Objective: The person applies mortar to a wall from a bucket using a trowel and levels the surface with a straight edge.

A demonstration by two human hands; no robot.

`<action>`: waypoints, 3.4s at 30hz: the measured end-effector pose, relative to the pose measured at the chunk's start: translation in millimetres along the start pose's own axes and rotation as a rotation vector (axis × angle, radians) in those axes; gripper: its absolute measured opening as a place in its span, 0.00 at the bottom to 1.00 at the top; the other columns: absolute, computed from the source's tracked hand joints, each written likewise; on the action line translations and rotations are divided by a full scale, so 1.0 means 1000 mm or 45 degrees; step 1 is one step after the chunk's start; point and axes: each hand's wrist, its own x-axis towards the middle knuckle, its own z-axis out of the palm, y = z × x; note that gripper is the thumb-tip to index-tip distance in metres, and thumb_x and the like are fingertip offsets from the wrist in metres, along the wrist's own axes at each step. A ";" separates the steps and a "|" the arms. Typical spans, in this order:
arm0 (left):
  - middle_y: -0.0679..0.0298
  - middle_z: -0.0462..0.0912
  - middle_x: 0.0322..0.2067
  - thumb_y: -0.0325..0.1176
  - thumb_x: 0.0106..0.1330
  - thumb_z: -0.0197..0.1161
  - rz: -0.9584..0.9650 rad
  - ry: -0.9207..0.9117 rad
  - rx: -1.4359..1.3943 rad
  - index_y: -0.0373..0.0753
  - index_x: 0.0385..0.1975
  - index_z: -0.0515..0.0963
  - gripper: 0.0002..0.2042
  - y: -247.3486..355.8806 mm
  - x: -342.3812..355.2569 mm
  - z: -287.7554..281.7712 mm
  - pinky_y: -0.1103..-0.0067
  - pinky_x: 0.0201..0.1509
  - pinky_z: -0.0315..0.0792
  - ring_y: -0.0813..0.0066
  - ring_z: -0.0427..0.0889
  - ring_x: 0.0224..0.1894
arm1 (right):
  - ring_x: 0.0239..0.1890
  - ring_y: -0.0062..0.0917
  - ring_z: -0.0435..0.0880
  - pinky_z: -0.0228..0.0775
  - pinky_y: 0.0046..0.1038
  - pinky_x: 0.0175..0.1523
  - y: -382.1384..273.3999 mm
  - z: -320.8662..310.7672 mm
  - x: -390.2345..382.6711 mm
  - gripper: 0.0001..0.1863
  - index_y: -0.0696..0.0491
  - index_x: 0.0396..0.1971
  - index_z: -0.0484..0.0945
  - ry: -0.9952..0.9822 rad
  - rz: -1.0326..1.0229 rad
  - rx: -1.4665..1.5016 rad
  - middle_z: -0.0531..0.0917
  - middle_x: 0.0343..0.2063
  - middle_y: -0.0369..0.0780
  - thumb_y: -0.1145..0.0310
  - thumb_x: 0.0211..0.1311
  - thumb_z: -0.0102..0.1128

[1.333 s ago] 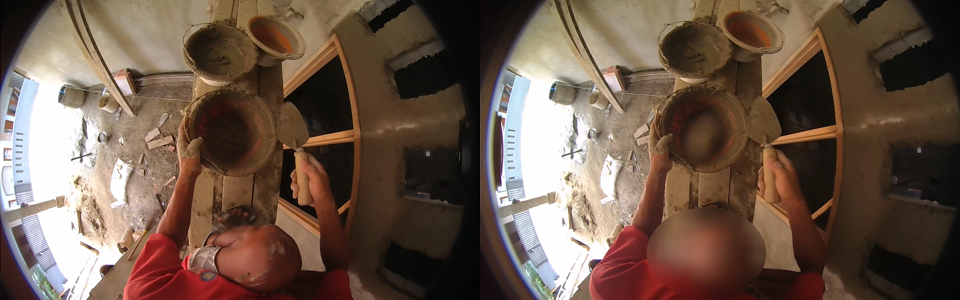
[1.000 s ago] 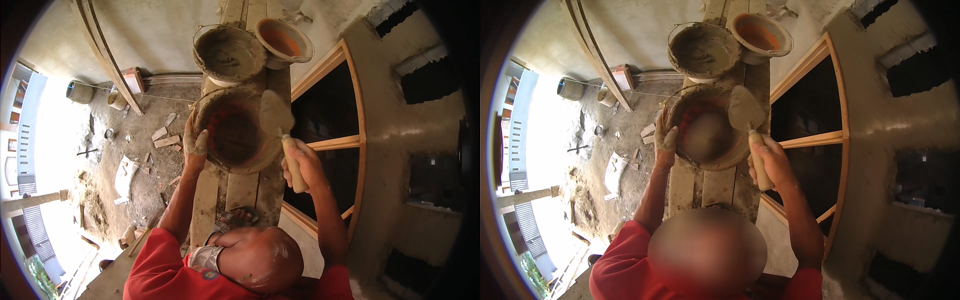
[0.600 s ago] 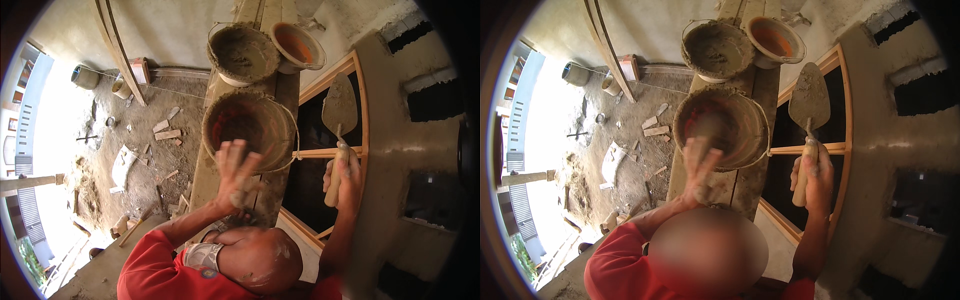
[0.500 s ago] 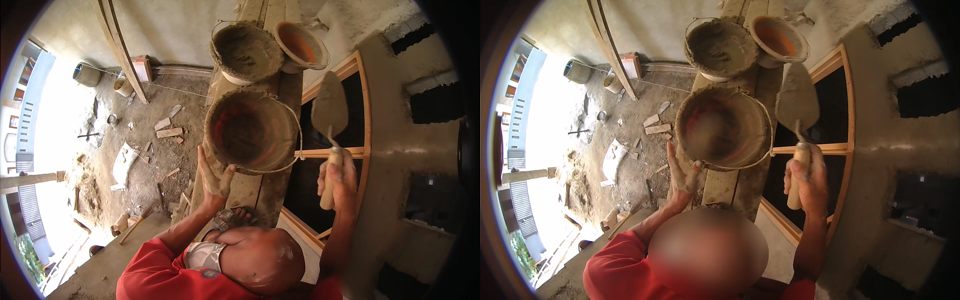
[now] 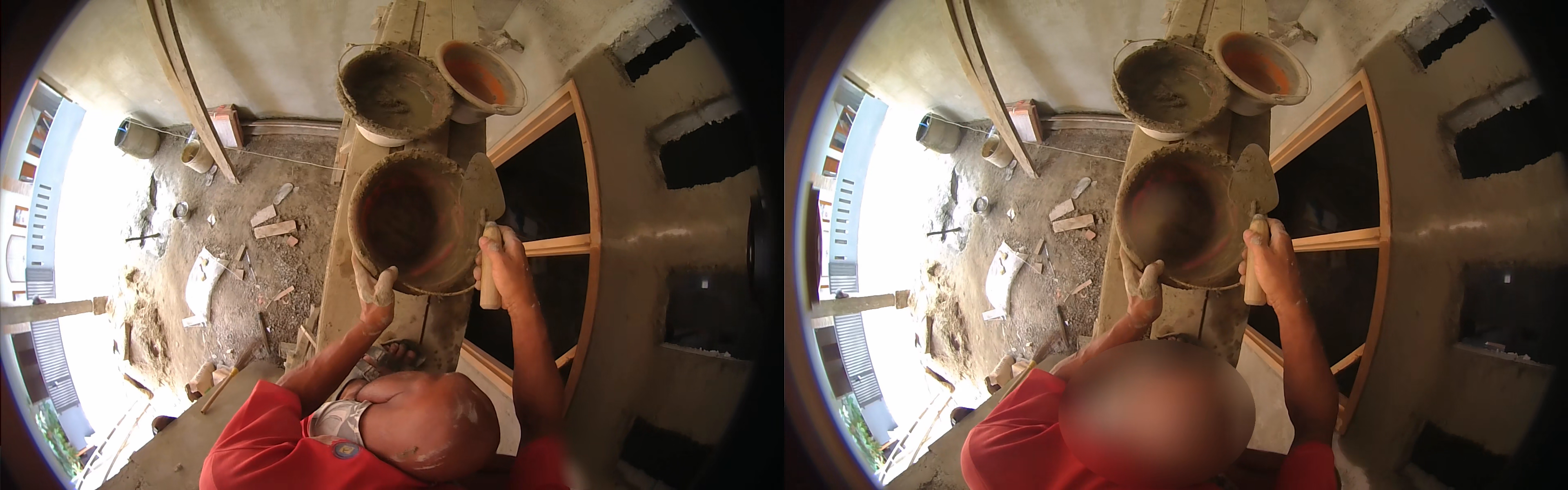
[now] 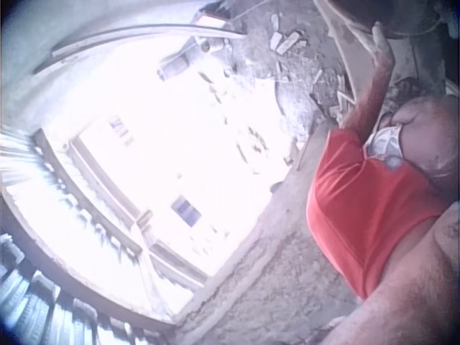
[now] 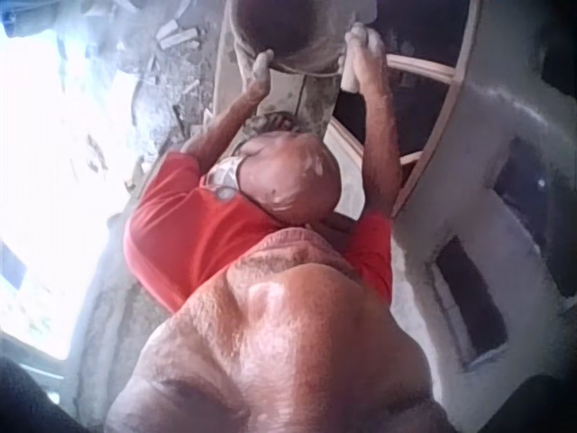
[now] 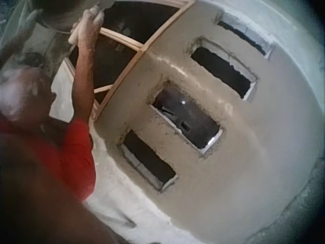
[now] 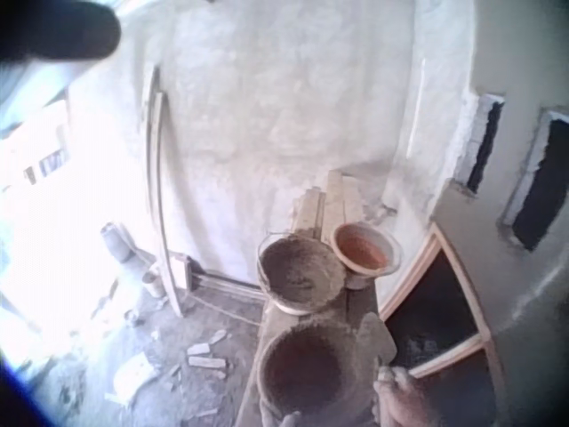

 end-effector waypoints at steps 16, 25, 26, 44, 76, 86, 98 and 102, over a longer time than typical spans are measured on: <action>0.50 0.64 0.59 0.22 0.53 0.51 0.041 -0.273 0.198 0.31 0.67 0.48 0.37 -0.005 -0.013 0.008 0.73 0.66 0.57 0.63 0.64 0.61 | 0.16 0.17 0.73 0.69 0.22 0.21 0.038 -0.027 0.001 0.19 0.59 0.50 0.68 0.045 -0.088 0.109 0.73 0.23 0.36 0.66 0.62 0.53; 0.54 0.68 0.55 0.25 0.53 0.51 0.189 -0.373 0.430 0.31 0.64 0.53 0.34 0.005 0.011 0.022 0.75 0.63 0.61 0.67 0.67 0.58 | 0.20 0.23 0.79 0.72 0.26 0.26 0.071 -0.039 0.022 0.25 0.60 0.55 0.68 -0.148 -0.281 -0.226 0.79 0.27 0.40 0.63 0.61 0.58; 0.54 0.68 0.55 0.26 0.53 0.51 0.225 -0.376 0.456 0.31 0.64 0.54 0.34 0.007 0.013 0.024 0.75 0.62 0.62 0.66 0.68 0.57 | 0.23 0.27 0.81 0.74 0.29 0.29 0.072 -0.039 0.021 0.25 0.60 0.55 0.68 -0.133 -0.549 -0.464 0.81 0.29 0.43 0.63 0.60 0.59; 0.45 0.69 0.55 0.22 0.45 0.50 0.409 -0.695 0.706 0.29 0.61 0.60 0.34 0.054 0.061 0.049 0.66 0.68 0.56 0.48 0.65 0.62 | 0.30 0.29 0.81 0.74 0.27 0.32 -0.047 -0.092 -0.010 0.15 0.48 0.47 0.76 0.201 -1.017 -2.459 0.79 0.28 0.39 0.71 0.59 0.54; 0.57 0.72 0.54 0.29 0.51 0.53 0.105 -0.569 0.297 0.28 0.61 0.61 0.33 0.067 0.044 -0.014 0.76 0.65 0.61 0.70 0.70 0.58 | 0.14 0.19 0.72 0.65 0.23 0.15 0.032 -0.135 -0.038 0.15 0.54 0.48 0.71 -0.320 0.516 0.229 0.73 0.21 0.38 0.61 0.67 0.49; 0.56 0.72 0.54 0.27 0.50 0.52 0.005 -0.555 0.210 0.28 0.62 0.59 0.33 0.060 0.055 -0.024 0.76 0.64 0.62 0.71 0.70 0.58 | 0.12 0.17 0.71 0.66 0.21 0.14 0.018 -0.149 0.004 0.15 0.54 0.49 0.69 -0.573 0.510 0.235 0.73 0.20 0.38 0.61 0.68 0.48; 0.55 0.74 0.51 0.27 0.48 0.51 0.114 -0.658 0.467 0.28 0.59 0.64 0.32 0.064 0.064 0.015 0.76 0.64 0.62 0.68 0.71 0.56 | 0.16 0.15 0.73 0.66 0.19 0.18 -0.034 -0.102 -0.011 0.20 0.54 0.53 0.69 -0.303 0.148 -0.391 0.73 0.22 0.35 0.62 0.64 0.52; 0.52 0.75 0.48 0.26 0.47 0.50 0.226 -0.657 0.411 0.28 0.58 0.65 0.31 0.062 0.081 0.024 0.76 0.62 0.63 0.67 0.72 0.53 | 0.25 0.33 0.81 0.74 0.34 0.36 -0.039 -0.089 -0.037 0.26 0.54 0.59 0.69 -0.404 -0.243 -1.195 0.79 0.28 0.44 0.66 0.59 0.55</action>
